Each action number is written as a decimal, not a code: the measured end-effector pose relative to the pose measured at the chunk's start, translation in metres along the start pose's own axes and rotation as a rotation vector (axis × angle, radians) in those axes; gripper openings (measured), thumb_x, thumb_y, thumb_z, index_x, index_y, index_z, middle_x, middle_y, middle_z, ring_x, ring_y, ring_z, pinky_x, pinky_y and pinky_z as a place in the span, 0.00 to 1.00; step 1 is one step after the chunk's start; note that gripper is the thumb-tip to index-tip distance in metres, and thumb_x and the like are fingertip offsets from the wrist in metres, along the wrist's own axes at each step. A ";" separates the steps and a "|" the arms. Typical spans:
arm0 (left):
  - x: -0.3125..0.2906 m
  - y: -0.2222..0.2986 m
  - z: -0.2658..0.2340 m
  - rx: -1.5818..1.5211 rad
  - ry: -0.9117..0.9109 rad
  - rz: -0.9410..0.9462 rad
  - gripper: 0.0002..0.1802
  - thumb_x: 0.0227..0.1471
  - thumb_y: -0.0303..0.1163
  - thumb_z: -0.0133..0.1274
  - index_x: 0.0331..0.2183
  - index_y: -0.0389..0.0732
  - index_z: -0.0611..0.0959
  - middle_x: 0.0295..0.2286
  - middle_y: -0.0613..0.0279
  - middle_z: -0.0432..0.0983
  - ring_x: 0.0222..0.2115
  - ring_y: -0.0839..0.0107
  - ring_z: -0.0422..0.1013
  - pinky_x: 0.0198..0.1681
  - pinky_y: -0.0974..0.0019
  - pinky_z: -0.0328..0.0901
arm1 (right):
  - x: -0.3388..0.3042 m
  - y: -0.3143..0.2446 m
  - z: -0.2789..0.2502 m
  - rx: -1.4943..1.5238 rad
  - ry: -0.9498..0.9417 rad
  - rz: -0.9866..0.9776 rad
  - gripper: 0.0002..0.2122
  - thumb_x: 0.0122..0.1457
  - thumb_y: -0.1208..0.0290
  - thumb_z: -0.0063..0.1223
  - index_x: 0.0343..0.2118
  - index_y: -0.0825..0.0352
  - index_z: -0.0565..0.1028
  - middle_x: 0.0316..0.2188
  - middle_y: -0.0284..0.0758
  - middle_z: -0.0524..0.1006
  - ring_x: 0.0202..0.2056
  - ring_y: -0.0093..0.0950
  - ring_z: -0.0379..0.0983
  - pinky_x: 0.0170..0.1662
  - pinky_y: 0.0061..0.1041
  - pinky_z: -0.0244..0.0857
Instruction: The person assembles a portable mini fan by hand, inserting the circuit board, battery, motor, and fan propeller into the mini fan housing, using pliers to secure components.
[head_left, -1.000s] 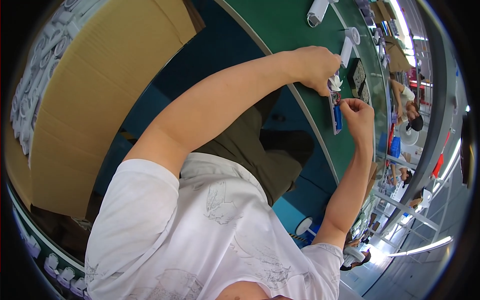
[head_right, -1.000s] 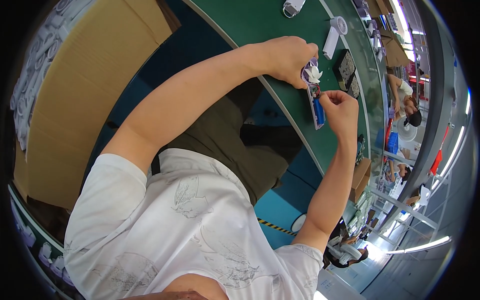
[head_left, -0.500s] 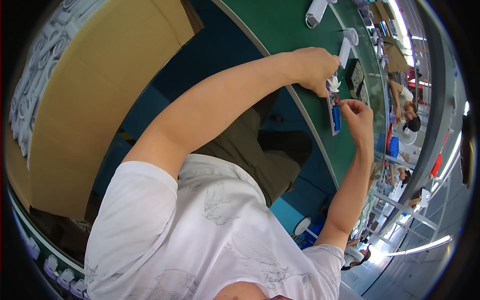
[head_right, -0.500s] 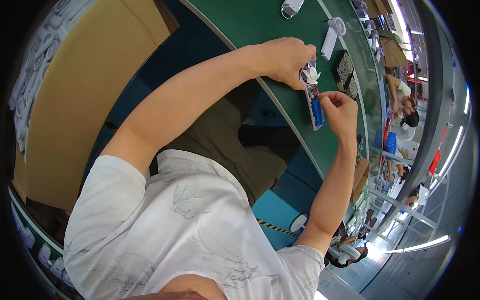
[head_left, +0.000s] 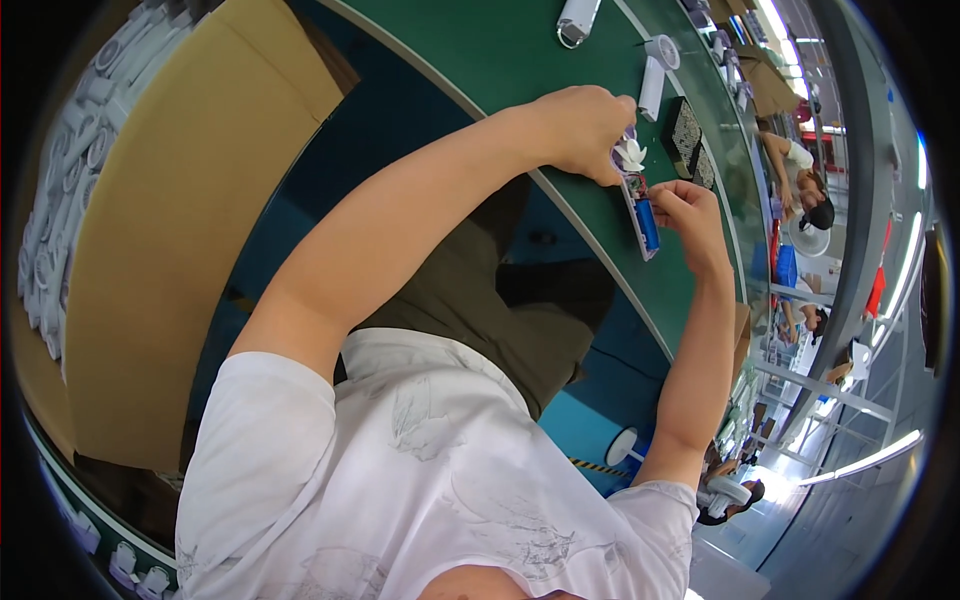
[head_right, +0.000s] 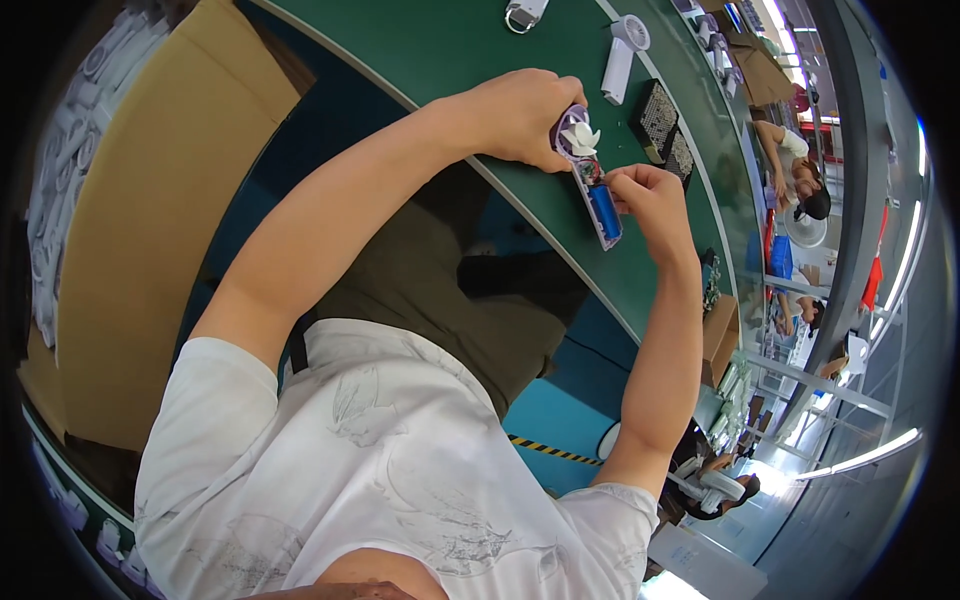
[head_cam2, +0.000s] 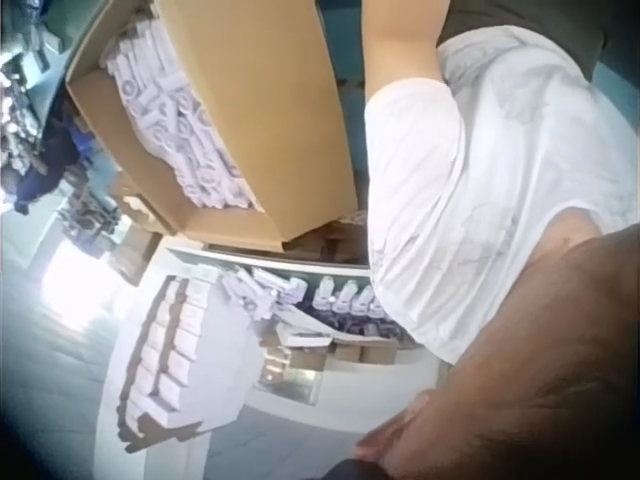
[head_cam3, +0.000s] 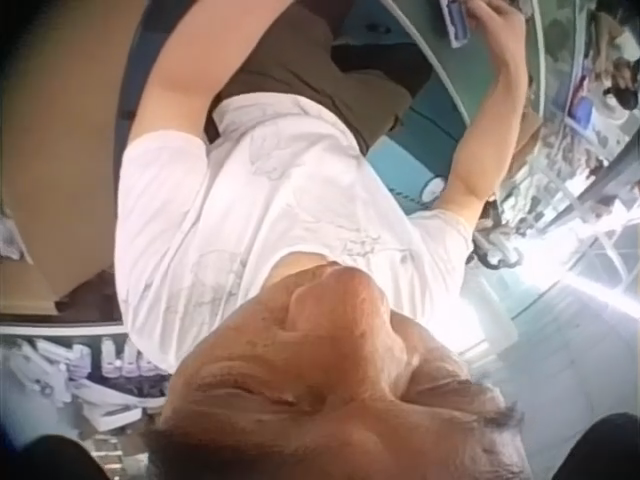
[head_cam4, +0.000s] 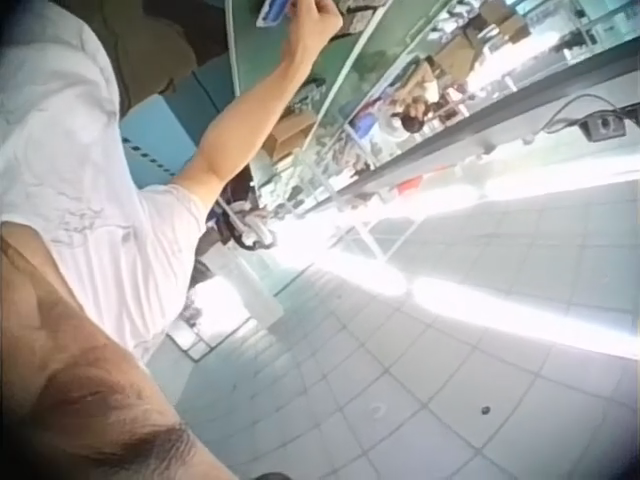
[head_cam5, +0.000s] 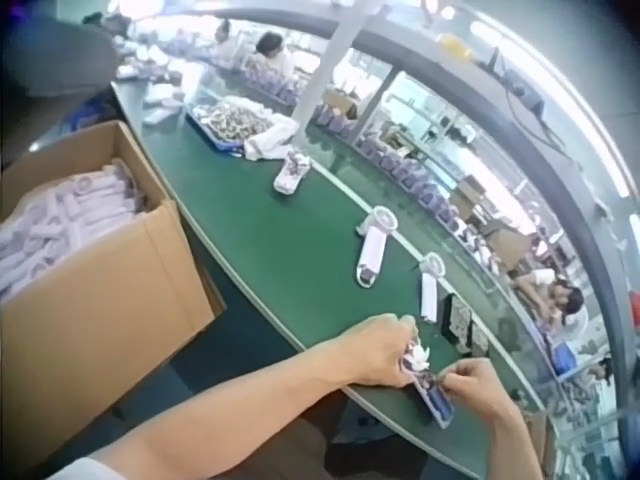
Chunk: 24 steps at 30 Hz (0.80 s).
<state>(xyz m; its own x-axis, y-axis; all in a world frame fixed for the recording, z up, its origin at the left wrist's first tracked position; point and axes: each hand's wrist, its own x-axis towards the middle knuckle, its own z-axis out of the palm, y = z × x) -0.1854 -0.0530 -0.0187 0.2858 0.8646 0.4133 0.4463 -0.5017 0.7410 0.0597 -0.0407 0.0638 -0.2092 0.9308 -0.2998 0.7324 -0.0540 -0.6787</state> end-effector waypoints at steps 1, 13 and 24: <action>0.001 0.000 0.000 -0.003 -0.003 0.000 0.36 0.36 0.41 0.75 0.44 0.33 0.79 0.36 0.48 0.80 0.40 0.51 0.77 0.45 0.57 0.72 | 0.001 0.001 0.000 0.005 0.013 -0.003 0.10 0.56 0.70 0.60 0.33 0.73 0.82 0.27 0.29 0.80 0.28 0.18 0.74 0.36 0.18 0.69; 0.001 -0.002 0.003 -0.017 -0.007 -0.014 0.36 0.37 0.40 0.75 0.46 0.34 0.78 0.41 0.47 0.79 0.45 0.50 0.75 0.50 0.57 0.70 | 0.008 0.004 -0.002 0.261 -0.056 0.132 0.09 0.52 0.72 0.63 0.29 0.74 0.81 0.26 0.34 0.80 0.26 0.20 0.75 0.34 0.19 0.70; 0.001 -0.005 0.004 -0.017 0.025 0.029 0.36 0.37 0.40 0.75 0.46 0.33 0.78 0.40 0.46 0.79 0.44 0.50 0.76 0.49 0.57 0.71 | 0.010 0.013 0.004 0.245 0.026 0.112 0.08 0.49 0.73 0.64 0.27 0.74 0.80 0.23 0.32 0.78 0.23 0.19 0.73 0.27 0.18 0.64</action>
<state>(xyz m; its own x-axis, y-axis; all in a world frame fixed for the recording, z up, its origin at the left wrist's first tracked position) -0.1836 -0.0502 -0.0244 0.2774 0.8500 0.4477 0.4238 -0.5265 0.7370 0.0642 -0.0332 0.0496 -0.1166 0.9228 -0.3672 0.5705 -0.2404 -0.7853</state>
